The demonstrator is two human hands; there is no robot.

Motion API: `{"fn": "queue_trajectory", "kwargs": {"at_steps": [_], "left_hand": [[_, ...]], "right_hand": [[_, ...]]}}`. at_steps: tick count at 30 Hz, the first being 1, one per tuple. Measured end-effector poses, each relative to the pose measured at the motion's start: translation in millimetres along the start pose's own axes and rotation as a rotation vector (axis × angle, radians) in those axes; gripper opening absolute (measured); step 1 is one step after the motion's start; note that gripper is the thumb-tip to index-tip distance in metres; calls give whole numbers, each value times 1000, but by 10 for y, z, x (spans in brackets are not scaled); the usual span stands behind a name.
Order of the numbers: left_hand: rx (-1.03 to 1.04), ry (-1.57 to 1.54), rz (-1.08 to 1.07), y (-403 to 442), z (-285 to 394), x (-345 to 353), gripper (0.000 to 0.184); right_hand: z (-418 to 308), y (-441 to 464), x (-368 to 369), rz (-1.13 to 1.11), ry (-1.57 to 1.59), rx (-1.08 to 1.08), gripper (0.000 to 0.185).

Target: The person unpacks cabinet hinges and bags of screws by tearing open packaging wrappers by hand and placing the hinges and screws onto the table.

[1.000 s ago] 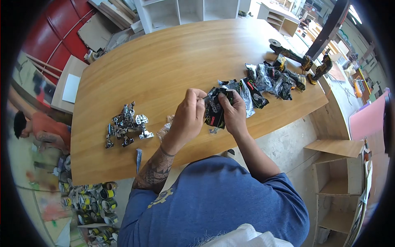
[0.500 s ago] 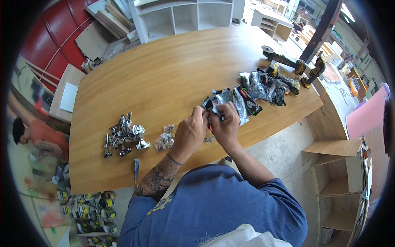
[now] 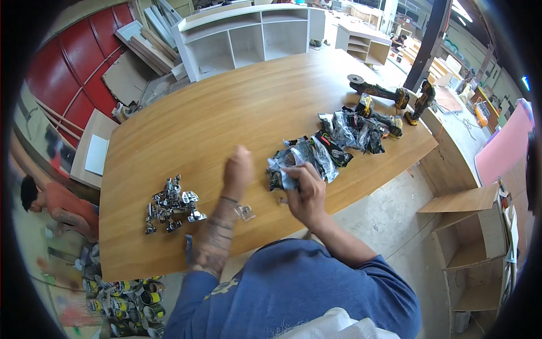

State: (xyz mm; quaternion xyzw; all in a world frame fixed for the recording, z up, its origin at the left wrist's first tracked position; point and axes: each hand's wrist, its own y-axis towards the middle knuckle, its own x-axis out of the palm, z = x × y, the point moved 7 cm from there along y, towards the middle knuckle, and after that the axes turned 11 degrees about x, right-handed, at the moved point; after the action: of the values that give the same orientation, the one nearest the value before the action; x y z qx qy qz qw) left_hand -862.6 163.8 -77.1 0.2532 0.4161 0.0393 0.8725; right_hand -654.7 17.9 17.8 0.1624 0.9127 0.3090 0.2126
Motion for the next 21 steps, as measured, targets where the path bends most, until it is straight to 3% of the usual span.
{"fn": "queue_trajectory", "kwargs": {"at_steps": [2,3,4,5,6,7,8,10,13,16,21], "left_hand": [[156,119,241,21,-212,-453,21],[188,121,248,182,-24,-635,21],[104,-85,174,191,202,-860,22],[1,-287,92,101,302,-919,24],[-6,-283,84,38,329,-900,24],[0,-494,39,19,392,-814,26],[7,-709,-4,-1,478,-720,28],[4,-799,-19,-128,602,-576,26],[104,-815,-43,-277,795,-457,24],[25,-913,-145,-389,1182,-488,27],[77,-881,12,-356,1195,-406,21]], "right_hand": [[-303,14,-187,54,88,-85,16],[-232,68,-255,62,147,-36,13],[-110,131,-298,78,149,0,6],[134,157,-265,43,292,195,4],[367,171,-182,10,435,387,3],[472,213,-101,-23,675,455,6],[475,233,-89,-24,673,453,6],[492,234,-13,-65,805,574,6],[570,194,71,-102,734,564,7],[508,179,188,-177,789,598,8],[485,186,239,-173,625,532,7]]}}
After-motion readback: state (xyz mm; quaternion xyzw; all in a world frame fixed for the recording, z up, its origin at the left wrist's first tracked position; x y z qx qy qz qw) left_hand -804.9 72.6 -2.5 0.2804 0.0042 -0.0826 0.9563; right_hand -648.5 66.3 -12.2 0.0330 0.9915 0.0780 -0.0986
